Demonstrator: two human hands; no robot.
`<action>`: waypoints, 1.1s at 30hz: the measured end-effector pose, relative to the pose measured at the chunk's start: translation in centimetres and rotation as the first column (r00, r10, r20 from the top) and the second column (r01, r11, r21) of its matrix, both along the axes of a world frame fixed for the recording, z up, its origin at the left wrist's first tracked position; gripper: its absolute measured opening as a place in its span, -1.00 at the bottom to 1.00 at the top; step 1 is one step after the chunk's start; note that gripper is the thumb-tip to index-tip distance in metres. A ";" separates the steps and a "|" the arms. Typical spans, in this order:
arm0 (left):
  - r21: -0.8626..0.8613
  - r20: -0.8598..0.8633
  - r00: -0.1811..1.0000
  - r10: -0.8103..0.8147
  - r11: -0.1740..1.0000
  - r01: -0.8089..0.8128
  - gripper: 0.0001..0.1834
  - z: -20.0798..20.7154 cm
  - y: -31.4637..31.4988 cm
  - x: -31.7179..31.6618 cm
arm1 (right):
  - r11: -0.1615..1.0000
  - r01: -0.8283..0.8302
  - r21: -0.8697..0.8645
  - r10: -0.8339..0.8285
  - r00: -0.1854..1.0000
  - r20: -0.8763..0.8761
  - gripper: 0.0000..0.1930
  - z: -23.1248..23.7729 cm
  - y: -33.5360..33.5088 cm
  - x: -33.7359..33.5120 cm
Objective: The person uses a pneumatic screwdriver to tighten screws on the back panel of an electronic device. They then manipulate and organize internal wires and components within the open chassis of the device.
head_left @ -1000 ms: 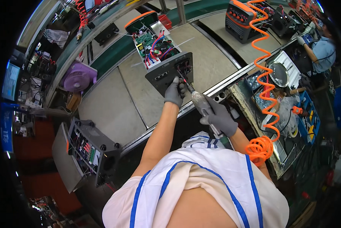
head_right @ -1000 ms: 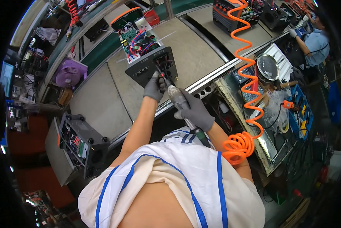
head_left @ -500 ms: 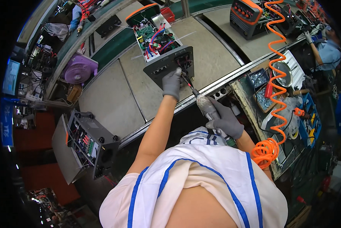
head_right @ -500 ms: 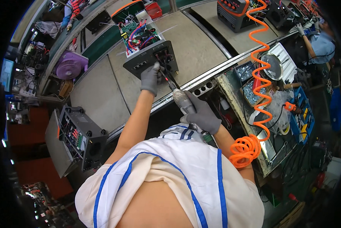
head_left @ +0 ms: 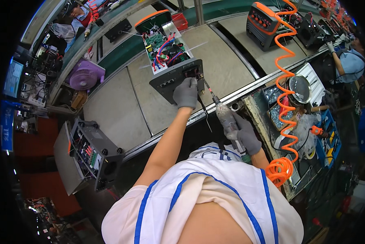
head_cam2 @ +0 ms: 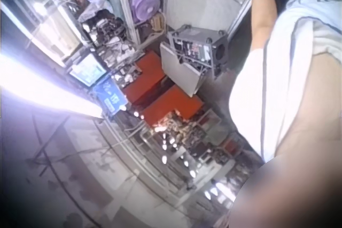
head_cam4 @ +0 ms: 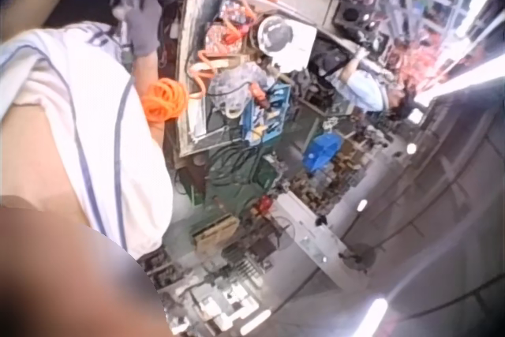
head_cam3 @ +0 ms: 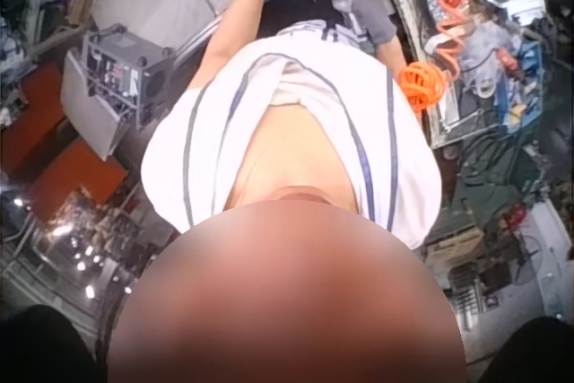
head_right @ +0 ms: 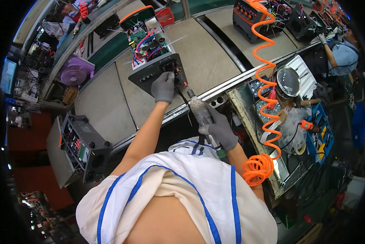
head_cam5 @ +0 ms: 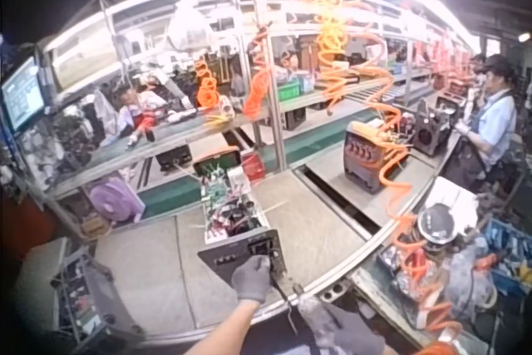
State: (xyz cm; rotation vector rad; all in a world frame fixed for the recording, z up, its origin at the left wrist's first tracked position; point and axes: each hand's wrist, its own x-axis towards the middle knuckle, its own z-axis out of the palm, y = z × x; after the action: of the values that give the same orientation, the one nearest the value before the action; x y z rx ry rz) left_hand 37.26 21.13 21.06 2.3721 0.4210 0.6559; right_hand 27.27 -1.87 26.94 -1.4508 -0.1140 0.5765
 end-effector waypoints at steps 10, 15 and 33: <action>-0.184 -0.138 0.990 0.036 0.981 -0.062 -0.74 -0.8 -0.2 2.7 | 0.996 0.071 0.049 -0.069 0.997 -0.029 -0.03 1.2 -1.6 -0.5; -0.555 0.148 0.972 0.183 0.829 -0.072 -0.81 -3.1 -0.9 0.8 | 0.998 0.045 0.039 -0.045 0.999 0.004 -0.03 1.4 -1.7 -0.3; -0.955 0.144 0.934 -0.327 0.202 0.217 -0.83 -1.1 2.1 -0.5 | 0.996 -0.090 0.006 0.089 0.996 0.012 -0.09 1.6 0.1 0.8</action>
State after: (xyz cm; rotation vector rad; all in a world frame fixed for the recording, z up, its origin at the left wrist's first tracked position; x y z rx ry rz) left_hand 36.74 23.23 19.97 1.1558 0.2779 -0.0009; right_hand 28.02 -1.81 28.59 -1.4486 -0.1903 0.6405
